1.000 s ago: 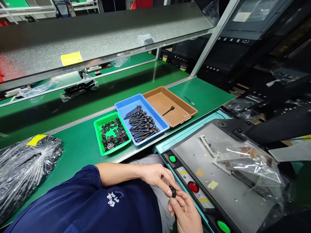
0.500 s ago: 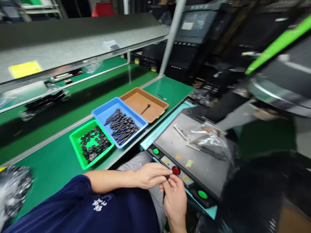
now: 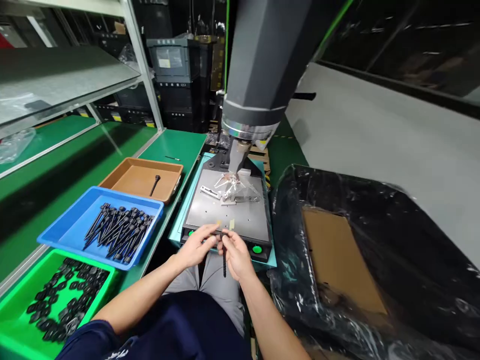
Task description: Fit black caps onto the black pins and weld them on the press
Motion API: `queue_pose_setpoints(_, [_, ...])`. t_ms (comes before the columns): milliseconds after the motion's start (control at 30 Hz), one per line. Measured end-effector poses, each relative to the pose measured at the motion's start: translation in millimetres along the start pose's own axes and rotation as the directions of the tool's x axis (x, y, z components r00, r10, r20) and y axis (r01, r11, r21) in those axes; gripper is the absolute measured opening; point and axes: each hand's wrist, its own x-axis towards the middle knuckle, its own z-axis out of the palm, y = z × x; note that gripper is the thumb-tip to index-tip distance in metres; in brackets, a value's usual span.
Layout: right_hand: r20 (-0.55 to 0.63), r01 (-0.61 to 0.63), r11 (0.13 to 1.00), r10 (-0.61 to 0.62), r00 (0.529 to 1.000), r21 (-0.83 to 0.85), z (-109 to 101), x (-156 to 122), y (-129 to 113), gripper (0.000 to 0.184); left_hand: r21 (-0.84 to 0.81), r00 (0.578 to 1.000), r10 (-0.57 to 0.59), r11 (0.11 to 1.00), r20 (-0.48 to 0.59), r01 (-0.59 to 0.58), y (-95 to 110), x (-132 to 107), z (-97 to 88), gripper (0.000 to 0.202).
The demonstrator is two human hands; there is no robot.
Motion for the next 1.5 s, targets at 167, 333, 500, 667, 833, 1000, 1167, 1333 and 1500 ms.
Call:
queue_pose_setpoints(167, [-0.157,0.117,0.993,-0.118,0.98,-0.014,-15.3,58.7,-32.8,0.049,-0.242,0.968,-0.204,0.956,-0.15,0.164,-12.5,68.0,-14.9,0.04])
queue_pose_setpoints(333, [-0.217,0.145,0.987,-0.156,0.963,-0.066,-13.4,105.6,-52.1,0.051,-0.55,0.951,-0.309,0.793,0.005,0.261,-13.9,123.3,-19.0,0.042])
queue_pose_setpoints(500, [-0.181,0.157,0.986,-0.166,0.969,-0.063,-3.1,127.1,-53.6,0.046,-0.671,0.946,-0.319,0.713,-0.053,0.203,-9.1,152.1,-14.1,0.046])
queue_pose_setpoints(667, [-0.109,0.326,0.93,-0.346,0.932,-0.17,0.6,148.2,-52.0,0.04,-0.646,0.945,-0.292,0.752,-0.149,0.131,-6.9,167.6,-17.6,0.047])
queue_pose_setpoints(833, [-0.194,0.408,0.792,-0.535,0.822,-0.455,-3.0,171.6,-62.5,0.039,-0.595,0.937,-0.272,0.798,-0.22,0.092,-1.7,179.6,-28.7,0.044])
queue_pose_setpoints(1000, [-0.164,0.49,0.681,-0.659,0.734,-0.545,-1.8,194.4,-70.5,0.035,-0.617,0.939,-0.261,0.784,-0.223,0.072,4.1,189.7,-35.8,0.043])
queue_pose_setpoints(1167, [-0.142,0.454,0.764,-0.567,0.811,-0.459,1.2,217.3,-66.8,0.038,-0.634,0.932,-0.284,0.769,-0.226,0.081,2.4,198.9,-40.0,0.045])
queue_pose_setpoints(1333, [-0.025,0.45,0.813,-0.493,0.87,-0.369,-4.3,219.9,-71.9,0.04,-0.639,0.928,-0.297,0.764,-0.226,0.089,-0.9,206.9,-48.1,0.042])
queue_pose_setpoints(1500, [0.067,0.485,0.755,-0.511,0.857,-0.441,-11.8,220.2,-81.3,0.025,-0.62,0.921,-0.306,0.779,-0.241,0.097,-3.4,211.6,-52.8,0.039])
